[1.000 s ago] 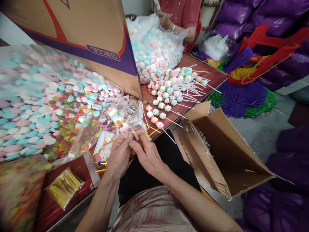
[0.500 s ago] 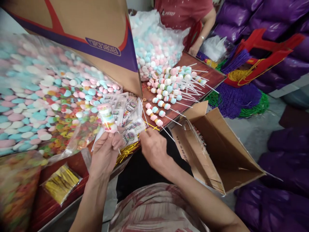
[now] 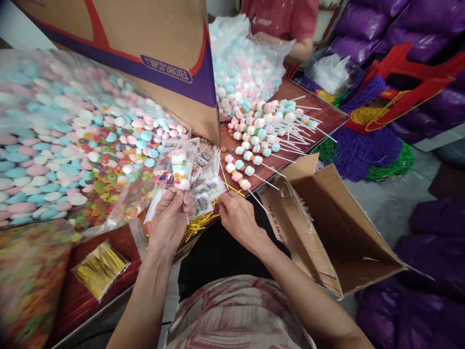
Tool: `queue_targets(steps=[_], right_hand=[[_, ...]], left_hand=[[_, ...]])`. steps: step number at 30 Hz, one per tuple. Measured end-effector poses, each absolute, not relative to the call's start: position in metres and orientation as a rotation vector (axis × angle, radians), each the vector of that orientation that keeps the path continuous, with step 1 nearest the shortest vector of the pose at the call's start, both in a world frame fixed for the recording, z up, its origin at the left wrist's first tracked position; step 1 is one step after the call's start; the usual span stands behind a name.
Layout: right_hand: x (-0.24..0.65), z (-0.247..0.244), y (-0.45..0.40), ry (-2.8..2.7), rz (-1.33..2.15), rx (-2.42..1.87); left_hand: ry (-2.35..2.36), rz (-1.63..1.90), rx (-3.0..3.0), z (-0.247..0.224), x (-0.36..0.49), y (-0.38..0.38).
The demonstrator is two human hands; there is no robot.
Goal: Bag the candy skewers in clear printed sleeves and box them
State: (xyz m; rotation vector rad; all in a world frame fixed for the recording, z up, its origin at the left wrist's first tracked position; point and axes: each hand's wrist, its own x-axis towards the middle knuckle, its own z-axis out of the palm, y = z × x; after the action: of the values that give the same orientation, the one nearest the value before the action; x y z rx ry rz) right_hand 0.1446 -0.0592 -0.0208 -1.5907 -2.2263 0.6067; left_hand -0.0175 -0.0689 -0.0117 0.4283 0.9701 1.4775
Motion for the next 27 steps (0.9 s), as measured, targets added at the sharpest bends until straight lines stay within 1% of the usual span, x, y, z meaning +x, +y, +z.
queue_targets(steps=[2, 4, 8, 15, 18, 20, 24, 27], right_hand=[[0.154, -0.022, -0.056, -2.141, 0.755, -1.437], [0.162, -0.022, -0.054, -2.056, 0.760, -1.414], [0.163, -0.021, -0.056, -2.171, 0.583, -1.470], [0.135, -0.033, -0.058, -2.422, 0.118, -1.572], [0.131, -0.039, -0.056, -2.422, 0.035, -1.560], [0.133, -0.039, -0.054, -2.332, 0.127, -1.533], [0.135, -0.027, -0.051, -2.024, 0.584, -1.343], [0.128, -0.021, -0.049, -1.902, 0.830, -1.200]], left_hand=[[0.961, 1.467, 0.391, -0.012, -0.018, -0.067], [0.957, 1.462, 0.359, -0.014, -0.018, -0.065], [0.973, 1.466, 0.343, -0.019, -0.015, -0.062], [1.005, 1.479, 0.404, -0.022, -0.011, -0.064], [1.041, 1.504, 0.426, -0.022, -0.009, -0.064], [1.067, 1.531, 0.433, -0.022, -0.009, -0.063], [1.093, 1.517, 0.479, -0.022, -0.006, -0.061], [1.106, 1.483, 0.578, -0.024, -0.002, -0.062]])
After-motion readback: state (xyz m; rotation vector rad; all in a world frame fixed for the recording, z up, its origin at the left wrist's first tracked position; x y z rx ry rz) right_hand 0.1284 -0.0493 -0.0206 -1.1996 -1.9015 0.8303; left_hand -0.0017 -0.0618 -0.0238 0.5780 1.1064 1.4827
